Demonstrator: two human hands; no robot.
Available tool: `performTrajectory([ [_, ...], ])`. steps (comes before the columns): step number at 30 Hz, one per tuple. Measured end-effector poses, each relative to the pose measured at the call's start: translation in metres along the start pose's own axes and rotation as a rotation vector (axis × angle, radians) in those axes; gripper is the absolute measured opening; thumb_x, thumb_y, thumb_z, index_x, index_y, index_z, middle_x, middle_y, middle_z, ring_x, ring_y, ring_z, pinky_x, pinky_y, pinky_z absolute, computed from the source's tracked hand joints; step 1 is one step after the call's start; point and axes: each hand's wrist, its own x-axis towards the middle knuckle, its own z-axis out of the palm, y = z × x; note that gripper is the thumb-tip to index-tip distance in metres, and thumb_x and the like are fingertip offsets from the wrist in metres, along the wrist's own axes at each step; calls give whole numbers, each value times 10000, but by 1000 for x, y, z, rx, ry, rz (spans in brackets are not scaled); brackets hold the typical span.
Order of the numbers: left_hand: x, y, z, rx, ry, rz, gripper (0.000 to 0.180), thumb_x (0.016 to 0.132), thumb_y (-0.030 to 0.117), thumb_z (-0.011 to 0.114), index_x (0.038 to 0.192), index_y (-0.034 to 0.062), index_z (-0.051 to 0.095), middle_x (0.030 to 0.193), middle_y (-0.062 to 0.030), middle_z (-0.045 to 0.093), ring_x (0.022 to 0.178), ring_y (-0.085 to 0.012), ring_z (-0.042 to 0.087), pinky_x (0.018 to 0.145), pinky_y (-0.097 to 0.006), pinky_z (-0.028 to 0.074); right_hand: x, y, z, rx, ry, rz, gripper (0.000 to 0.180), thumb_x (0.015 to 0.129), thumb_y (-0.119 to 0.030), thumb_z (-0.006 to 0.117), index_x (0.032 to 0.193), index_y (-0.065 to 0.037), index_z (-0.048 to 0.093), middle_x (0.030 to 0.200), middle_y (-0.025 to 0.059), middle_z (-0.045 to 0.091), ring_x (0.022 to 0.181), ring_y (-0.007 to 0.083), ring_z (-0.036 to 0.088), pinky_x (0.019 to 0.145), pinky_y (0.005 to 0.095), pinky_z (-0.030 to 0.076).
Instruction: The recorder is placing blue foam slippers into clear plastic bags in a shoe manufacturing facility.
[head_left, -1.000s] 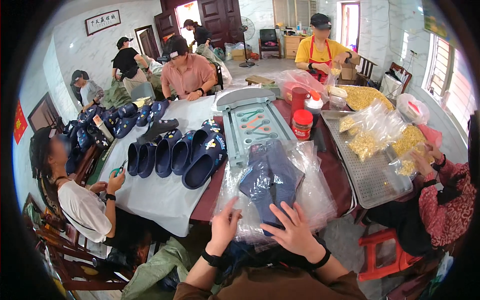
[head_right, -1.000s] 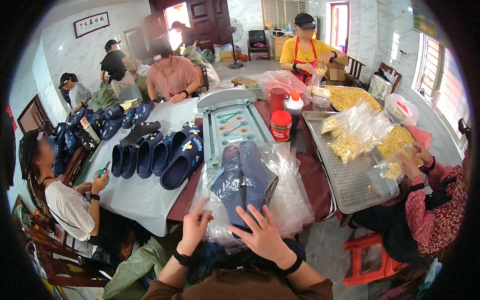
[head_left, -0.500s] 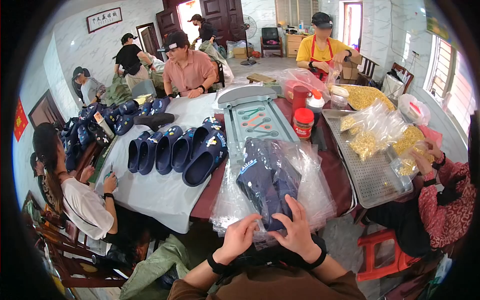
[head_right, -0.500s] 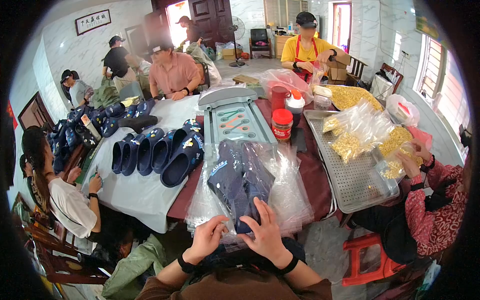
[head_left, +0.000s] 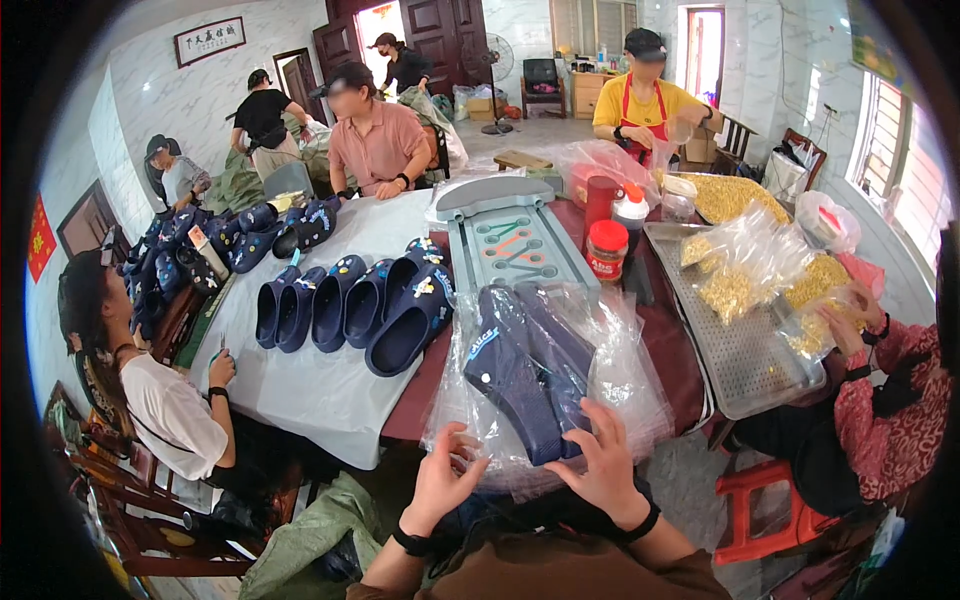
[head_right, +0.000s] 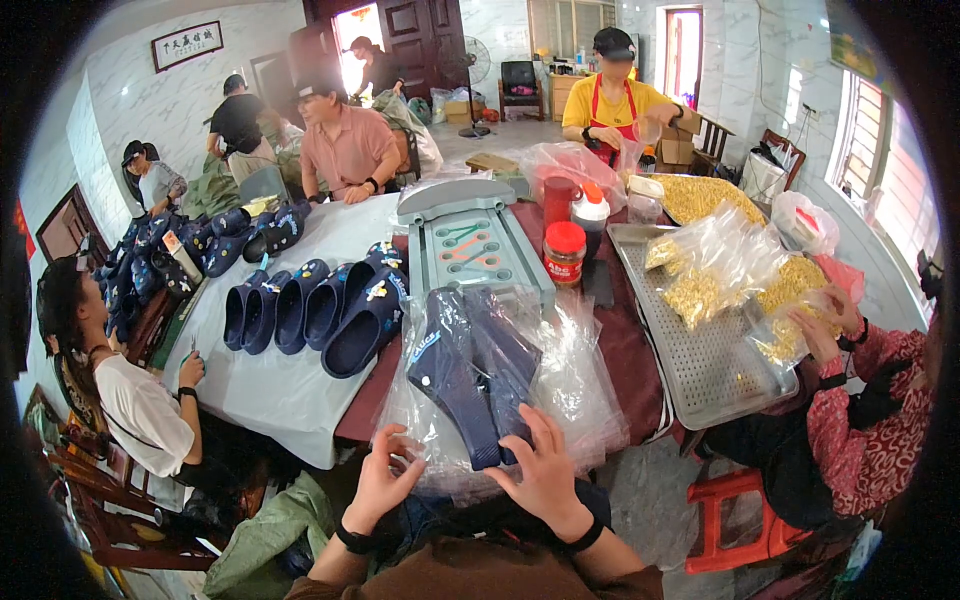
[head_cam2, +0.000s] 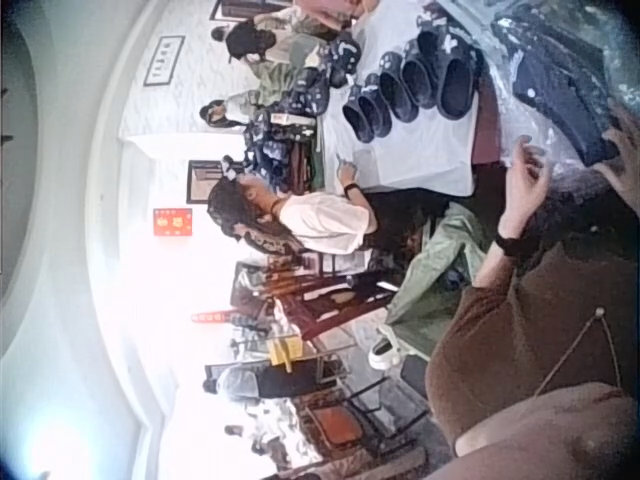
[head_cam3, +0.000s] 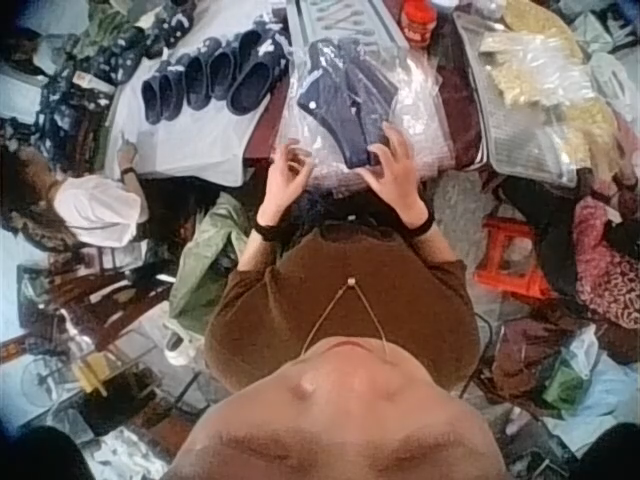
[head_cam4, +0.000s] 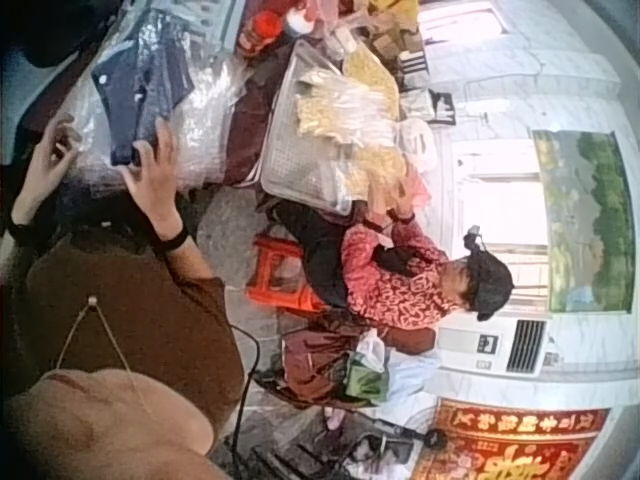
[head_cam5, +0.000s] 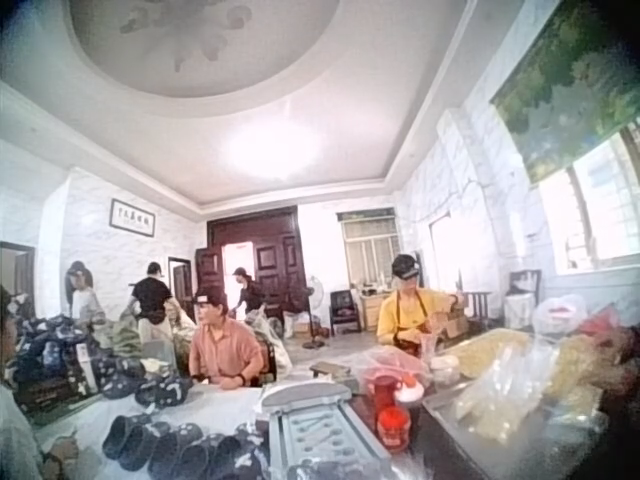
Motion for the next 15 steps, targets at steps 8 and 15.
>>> performTrajectory([
  [8,9,10,-8,120,32,144,1164,669,231,973,1586,54,278,1407,-168,462,1094,-256,616,839,-353,567,-8,0,-17,-57,143,33,653,688,-302,926,1161,-72,540,1444,215,490,1284,444,464,1061,557,396],
  [15,8,46,14,392,229,288,1148,667,363,972,1546,2,329,1467,-228,392,1238,-373,531,951,-422,543,-5,-1,-18,-19,190,28,977,693,-321,935,1463,-27,410,1512,272,420,1351,491,430,1099,577,361],
])
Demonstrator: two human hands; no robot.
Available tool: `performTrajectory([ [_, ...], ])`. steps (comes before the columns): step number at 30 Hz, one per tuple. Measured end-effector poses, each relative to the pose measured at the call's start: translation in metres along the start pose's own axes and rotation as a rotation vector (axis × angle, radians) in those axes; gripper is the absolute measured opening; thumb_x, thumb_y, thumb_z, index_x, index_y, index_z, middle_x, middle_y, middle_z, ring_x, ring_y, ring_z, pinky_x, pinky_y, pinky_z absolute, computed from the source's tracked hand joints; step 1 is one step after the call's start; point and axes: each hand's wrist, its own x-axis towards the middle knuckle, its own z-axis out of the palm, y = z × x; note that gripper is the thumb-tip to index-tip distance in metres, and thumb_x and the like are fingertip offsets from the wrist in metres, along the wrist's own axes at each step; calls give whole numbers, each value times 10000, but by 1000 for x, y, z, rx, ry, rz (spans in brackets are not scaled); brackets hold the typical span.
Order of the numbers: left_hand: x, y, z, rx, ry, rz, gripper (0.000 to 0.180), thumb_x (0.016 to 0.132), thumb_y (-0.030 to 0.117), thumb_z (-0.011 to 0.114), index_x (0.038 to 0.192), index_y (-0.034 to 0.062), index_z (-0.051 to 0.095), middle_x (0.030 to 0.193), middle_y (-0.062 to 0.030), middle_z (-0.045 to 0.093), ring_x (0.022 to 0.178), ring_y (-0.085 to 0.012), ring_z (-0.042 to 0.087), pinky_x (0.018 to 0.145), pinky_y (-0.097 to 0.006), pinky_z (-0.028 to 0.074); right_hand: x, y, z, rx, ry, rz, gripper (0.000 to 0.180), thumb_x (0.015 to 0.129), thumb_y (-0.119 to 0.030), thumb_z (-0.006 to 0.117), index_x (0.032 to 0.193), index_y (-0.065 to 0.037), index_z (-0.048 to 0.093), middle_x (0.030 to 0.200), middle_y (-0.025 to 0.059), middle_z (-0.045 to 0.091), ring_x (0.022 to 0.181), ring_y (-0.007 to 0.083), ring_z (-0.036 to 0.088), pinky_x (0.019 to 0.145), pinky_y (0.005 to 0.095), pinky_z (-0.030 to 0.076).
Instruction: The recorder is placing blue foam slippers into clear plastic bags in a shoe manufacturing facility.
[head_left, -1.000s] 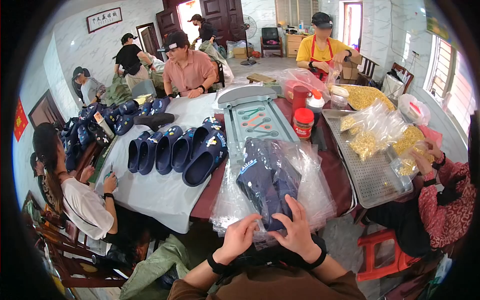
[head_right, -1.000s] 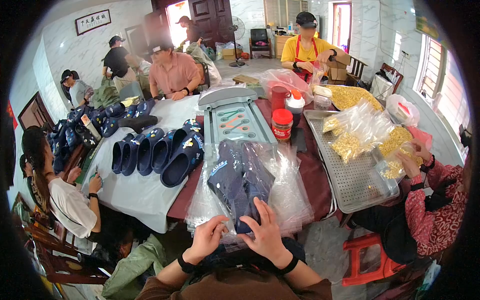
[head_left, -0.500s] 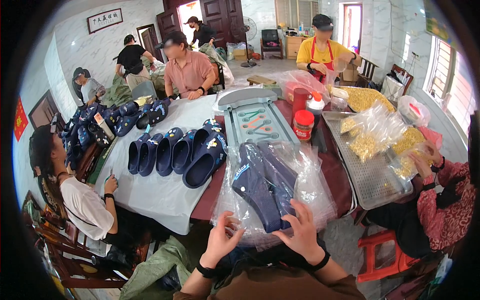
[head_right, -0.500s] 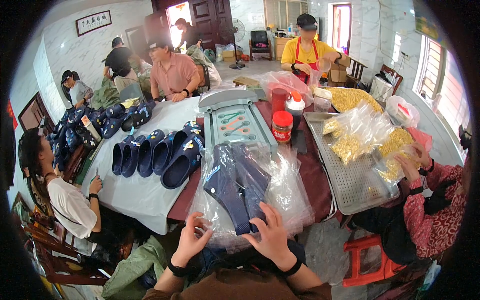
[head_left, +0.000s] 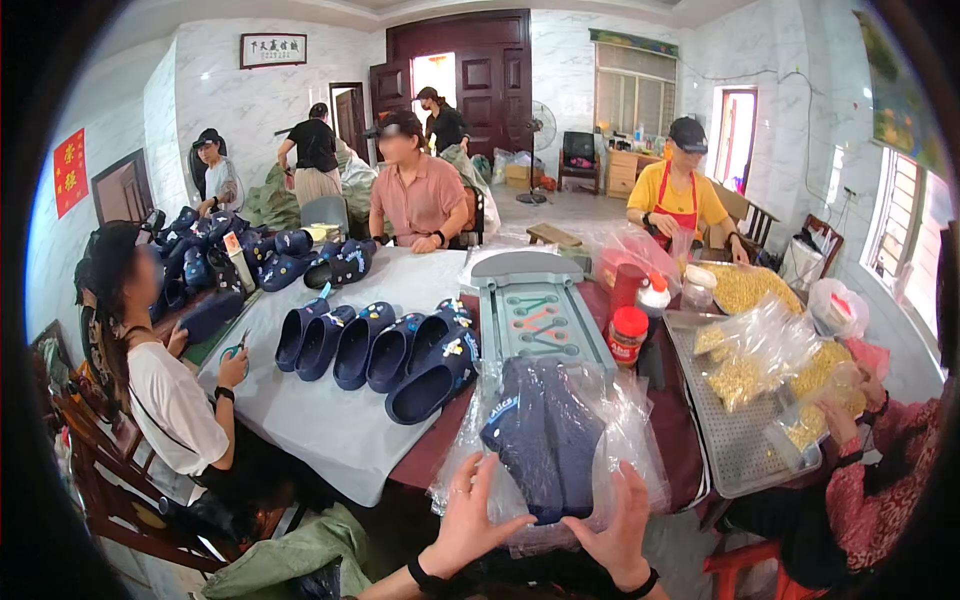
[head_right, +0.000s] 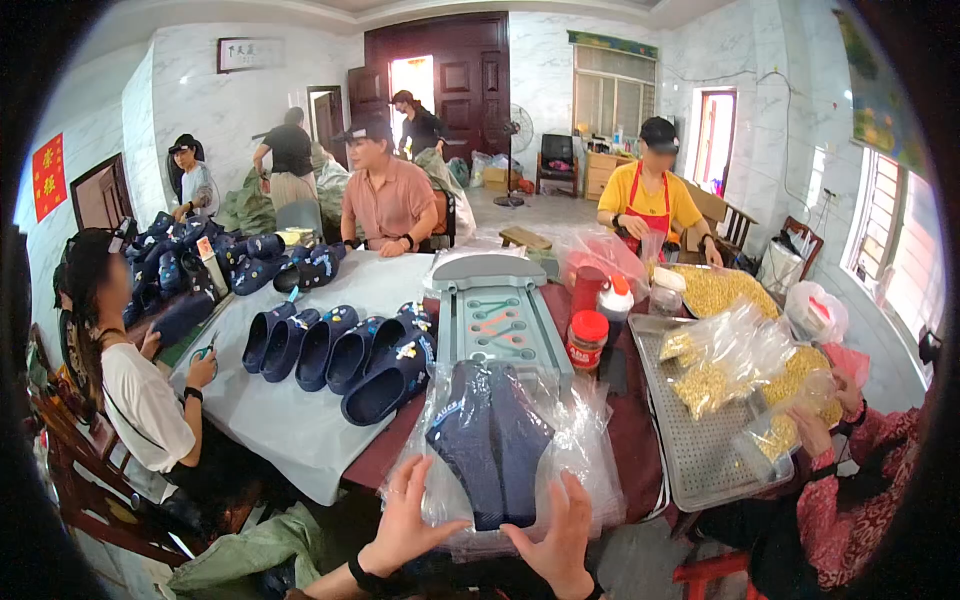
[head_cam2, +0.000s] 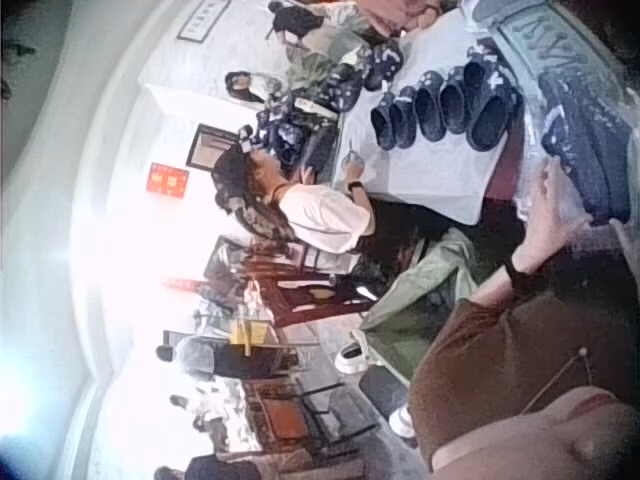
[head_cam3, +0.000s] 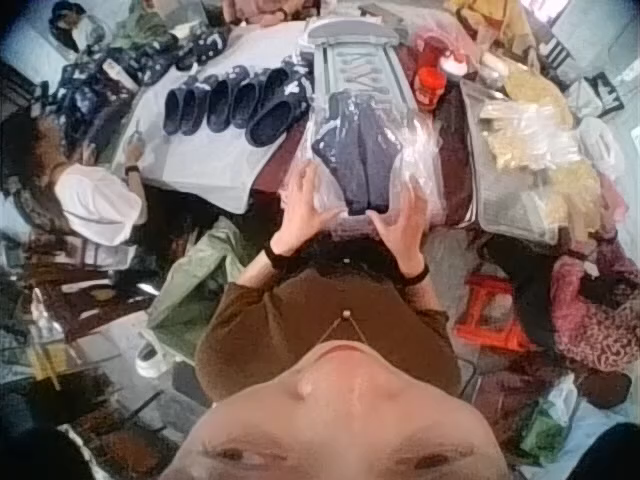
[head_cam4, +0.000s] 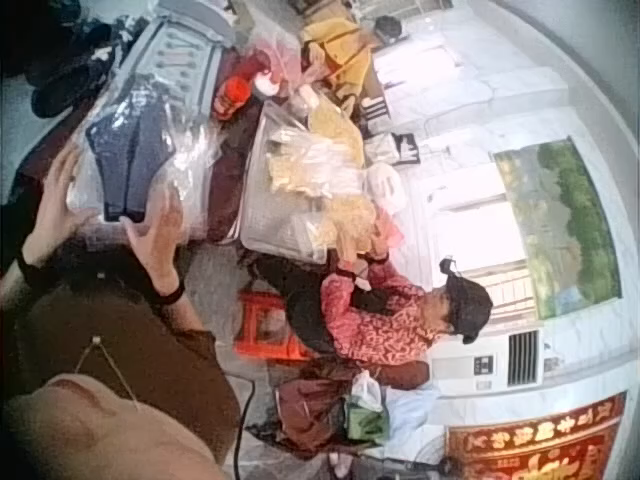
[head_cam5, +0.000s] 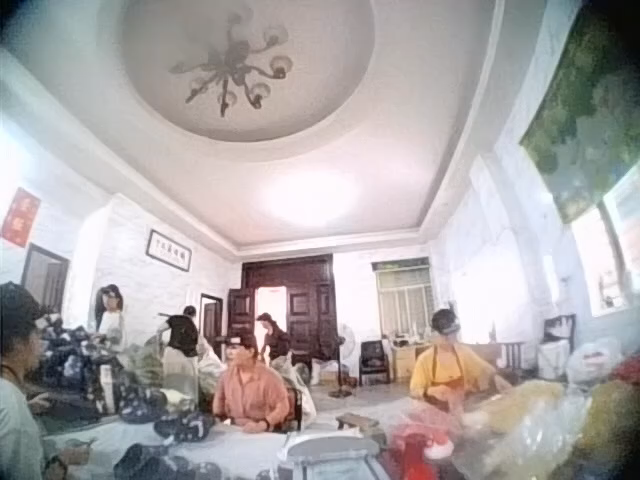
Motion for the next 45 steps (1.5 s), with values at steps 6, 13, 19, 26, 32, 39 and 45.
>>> performTrajectory([
  [6,7,17,10,19,-83,53,1088,731,454,908,1548,17,337,1446,-274,400,1284,-460,444,1075,-518,408,12,5,13,12,-166,68,911,690,-331,932,1424,-27,486,1493,280,432,1309,478,481,1060,533,419],
  [13,11,-6,22,19,43,-69,1089,786,437,882,1556,-30,270,1399,-296,433,1228,-459,487,1025,-505,446,-9,7,16,-62,-131,-406,886,682,-332,918,1390,-15,490,1315,260,545,1202,442,555,1009,513,464],
  [19,3,-18,21,-26,-73,-159,1137,757,507,885,1579,27,264,1277,-280,520,1001,-412,644,839,-463,551,4,-38,2,182,-260,-147,228,802,-111,807,998,-90,693,1046,153,656,918,359,653,786,428,538],
  [26,7,-15,25,-173,-48,-133,642,925,321,744,1462,78,488,1078,-217,640,940,-432,665,776,-480,554,4,-34,8,-68,-147,55,709,741,-330,894,1311,-62,568,1229,237,572,1179,443,521,1001,529,439],
  [32,11,-9,33,-225,50,-47,414,940,159,707,1337,80,619,1008,-152,674,798,-348,690,694,-420,558,1,-10,32,37,-232,135,942,649,-358,923,1397,-5,472,1246,270,535,1108,460,559,923,530,477],
  [39,4,10,37,-372,-15,17,280,951,61,662,1224,103,703,936,-125,672,786,-322,683,671,-387,546,7,2,49,33,-218,218,975,635,-374,902,1412,7,452,1196,300,523,1079,495,554,923,535,472],
  [45,2,11,29,-429,27,64,265,942,14,658,1194,77,709,856,-119,634,725,-298,654,635,-366,517,-4,21,43,-52,-84,215,897,622,-275,884,1380,-1,489,1152,244,563,1092,450,565,924,513,478],
])
